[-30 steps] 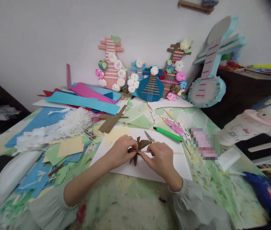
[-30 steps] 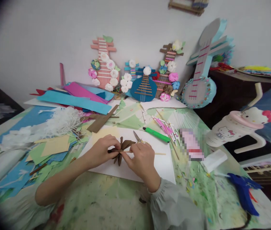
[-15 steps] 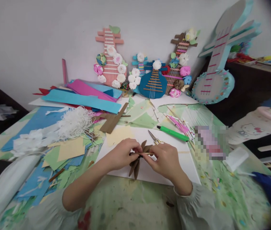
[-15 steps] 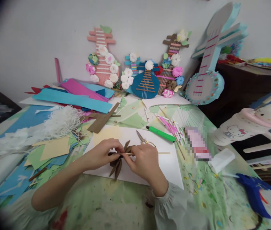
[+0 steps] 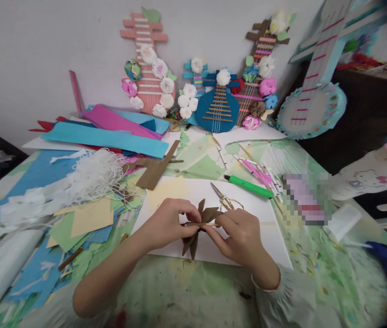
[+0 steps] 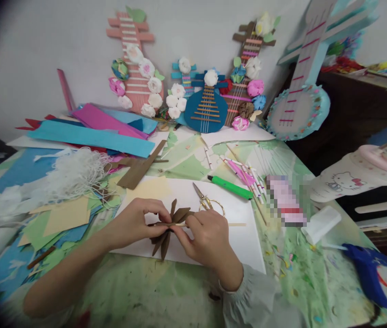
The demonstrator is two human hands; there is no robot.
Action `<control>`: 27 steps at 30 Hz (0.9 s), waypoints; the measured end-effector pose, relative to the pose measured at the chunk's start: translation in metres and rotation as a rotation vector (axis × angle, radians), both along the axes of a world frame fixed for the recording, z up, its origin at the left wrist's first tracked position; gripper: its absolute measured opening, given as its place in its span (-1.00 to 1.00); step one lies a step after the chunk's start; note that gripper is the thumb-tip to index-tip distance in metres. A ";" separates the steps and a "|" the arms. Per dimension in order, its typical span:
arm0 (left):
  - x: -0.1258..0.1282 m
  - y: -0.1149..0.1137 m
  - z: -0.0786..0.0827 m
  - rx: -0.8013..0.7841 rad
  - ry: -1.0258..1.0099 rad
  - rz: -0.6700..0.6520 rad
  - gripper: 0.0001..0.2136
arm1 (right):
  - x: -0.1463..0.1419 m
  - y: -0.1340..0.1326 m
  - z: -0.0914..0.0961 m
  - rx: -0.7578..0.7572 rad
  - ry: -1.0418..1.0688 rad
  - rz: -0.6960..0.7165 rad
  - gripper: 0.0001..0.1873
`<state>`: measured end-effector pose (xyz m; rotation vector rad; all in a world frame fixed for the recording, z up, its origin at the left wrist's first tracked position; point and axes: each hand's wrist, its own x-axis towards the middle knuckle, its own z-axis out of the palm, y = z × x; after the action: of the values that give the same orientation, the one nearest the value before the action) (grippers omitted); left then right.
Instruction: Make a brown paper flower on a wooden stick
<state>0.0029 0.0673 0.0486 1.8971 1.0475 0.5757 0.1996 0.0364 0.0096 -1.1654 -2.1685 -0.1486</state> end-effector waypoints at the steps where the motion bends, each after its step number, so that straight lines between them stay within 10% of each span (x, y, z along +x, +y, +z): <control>1: 0.000 0.000 0.001 -0.001 0.008 -0.019 -0.92 | 0.001 0.000 0.000 0.002 0.009 0.010 -0.66; 19: 0.005 0.000 -0.007 0.037 0.081 -0.005 -0.95 | 0.005 0.004 -0.005 -0.144 -0.106 0.035 -0.70; 27: 0.002 0.001 -0.003 0.095 0.171 0.056 -0.90 | 0.003 0.009 -0.005 -0.341 -0.090 0.255 -0.75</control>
<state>0.0048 0.0685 0.0458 2.0341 1.2051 0.5099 0.2023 0.0456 0.0045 -1.0621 -2.4666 0.2956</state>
